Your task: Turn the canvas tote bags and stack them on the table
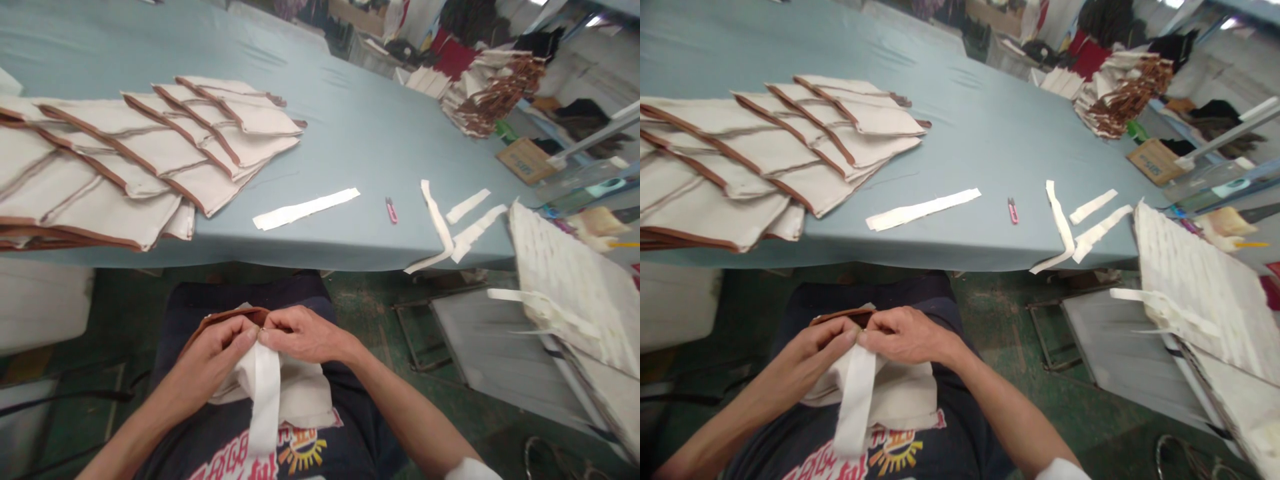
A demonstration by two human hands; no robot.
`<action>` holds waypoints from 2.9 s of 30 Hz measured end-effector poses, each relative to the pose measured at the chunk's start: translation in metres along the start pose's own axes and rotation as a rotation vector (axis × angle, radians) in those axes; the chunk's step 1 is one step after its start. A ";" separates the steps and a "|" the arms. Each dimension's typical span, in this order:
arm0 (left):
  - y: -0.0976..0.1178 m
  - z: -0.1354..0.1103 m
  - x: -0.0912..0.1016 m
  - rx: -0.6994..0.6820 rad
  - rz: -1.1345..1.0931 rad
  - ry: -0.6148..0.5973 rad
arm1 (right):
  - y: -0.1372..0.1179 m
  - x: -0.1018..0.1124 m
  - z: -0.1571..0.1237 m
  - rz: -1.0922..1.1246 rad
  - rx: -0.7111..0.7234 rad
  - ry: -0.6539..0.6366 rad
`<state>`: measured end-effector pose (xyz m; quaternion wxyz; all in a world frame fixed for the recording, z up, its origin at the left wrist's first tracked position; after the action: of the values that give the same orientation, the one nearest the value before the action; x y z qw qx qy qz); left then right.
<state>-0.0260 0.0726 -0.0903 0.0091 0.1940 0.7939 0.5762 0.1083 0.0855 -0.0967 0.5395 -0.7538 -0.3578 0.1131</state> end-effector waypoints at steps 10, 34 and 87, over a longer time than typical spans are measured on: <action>-0.011 0.001 -0.003 0.034 -0.064 0.018 | 0.016 -0.009 0.006 0.059 -0.005 -0.015; -0.020 0.002 -0.004 0.074 -0.108 0.021 | 0.019 -0.010 0.006 0.058 -0.023 -0.026; -0.044 -0.002 -0.011 0.249 -0.216 0.037 | 0.023 -0.011 0.006 0.032 -0.031 -0.040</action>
<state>-0.0292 0.0553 -0.1325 0.0323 0.0966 0.8754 0.4725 0.1061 0.0789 -0.1221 0.5188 -0.7651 -0.3582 0.1311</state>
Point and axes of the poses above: each hand's wrist, its own z-axis towards the middle knuckle, its own x-axis out of the back of the hand, y = z × x, the point moved 9 cm from there along z, towards the middle knuckle, and after that the axes turned 7 degrees about y, right-handed, at the moved point
